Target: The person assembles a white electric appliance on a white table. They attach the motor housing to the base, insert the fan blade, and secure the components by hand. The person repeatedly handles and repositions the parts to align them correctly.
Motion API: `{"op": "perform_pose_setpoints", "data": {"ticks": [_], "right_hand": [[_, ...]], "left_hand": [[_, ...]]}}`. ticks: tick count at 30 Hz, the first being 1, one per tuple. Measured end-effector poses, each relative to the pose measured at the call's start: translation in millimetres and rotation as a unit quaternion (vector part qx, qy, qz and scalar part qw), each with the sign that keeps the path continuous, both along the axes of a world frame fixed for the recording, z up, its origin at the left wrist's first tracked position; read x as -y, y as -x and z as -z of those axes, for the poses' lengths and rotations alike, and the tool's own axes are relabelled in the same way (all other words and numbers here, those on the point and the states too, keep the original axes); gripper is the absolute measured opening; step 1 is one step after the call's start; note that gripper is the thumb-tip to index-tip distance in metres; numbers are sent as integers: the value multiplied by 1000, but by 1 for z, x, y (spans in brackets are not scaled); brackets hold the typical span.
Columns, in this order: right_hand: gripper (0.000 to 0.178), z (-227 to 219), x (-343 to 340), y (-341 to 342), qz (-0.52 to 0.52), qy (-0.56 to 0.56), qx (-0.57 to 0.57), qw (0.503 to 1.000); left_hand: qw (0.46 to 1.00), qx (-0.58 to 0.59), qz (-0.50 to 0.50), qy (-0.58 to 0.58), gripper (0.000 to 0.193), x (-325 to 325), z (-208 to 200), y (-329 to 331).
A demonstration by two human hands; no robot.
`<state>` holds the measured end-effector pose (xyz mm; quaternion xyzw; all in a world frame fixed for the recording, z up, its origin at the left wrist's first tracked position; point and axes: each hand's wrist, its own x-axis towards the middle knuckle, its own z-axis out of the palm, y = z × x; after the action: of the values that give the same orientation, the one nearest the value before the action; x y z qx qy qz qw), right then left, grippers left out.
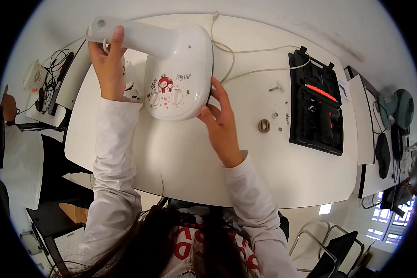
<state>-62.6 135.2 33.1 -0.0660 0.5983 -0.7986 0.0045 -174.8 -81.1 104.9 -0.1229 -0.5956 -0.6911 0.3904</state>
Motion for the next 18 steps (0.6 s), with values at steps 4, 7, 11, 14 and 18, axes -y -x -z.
{"op": "perform_pose_setpoints", "data": {"ticks": [4,7,11,14,18], "right_hand": [[61,-4,-13,6,-14,-8,61,998],[61,8,-29,11,-24,-10,67,997],[60,18,-38,5,-2,-156,32,987],[58,18,-33,6,82,-400,-169,897],[47,12,-38,30,35,-592,-491,638]], "left_hand": [[995,39,-13,94,59,-2,2,11],[956,85,-140,241,71,-1,4,30],[952,47,-107,282,55,-14,5,48],[958,47,-66,274,56,-15,7,52],[952,91,-64,286,63,-18,3,47]]}}
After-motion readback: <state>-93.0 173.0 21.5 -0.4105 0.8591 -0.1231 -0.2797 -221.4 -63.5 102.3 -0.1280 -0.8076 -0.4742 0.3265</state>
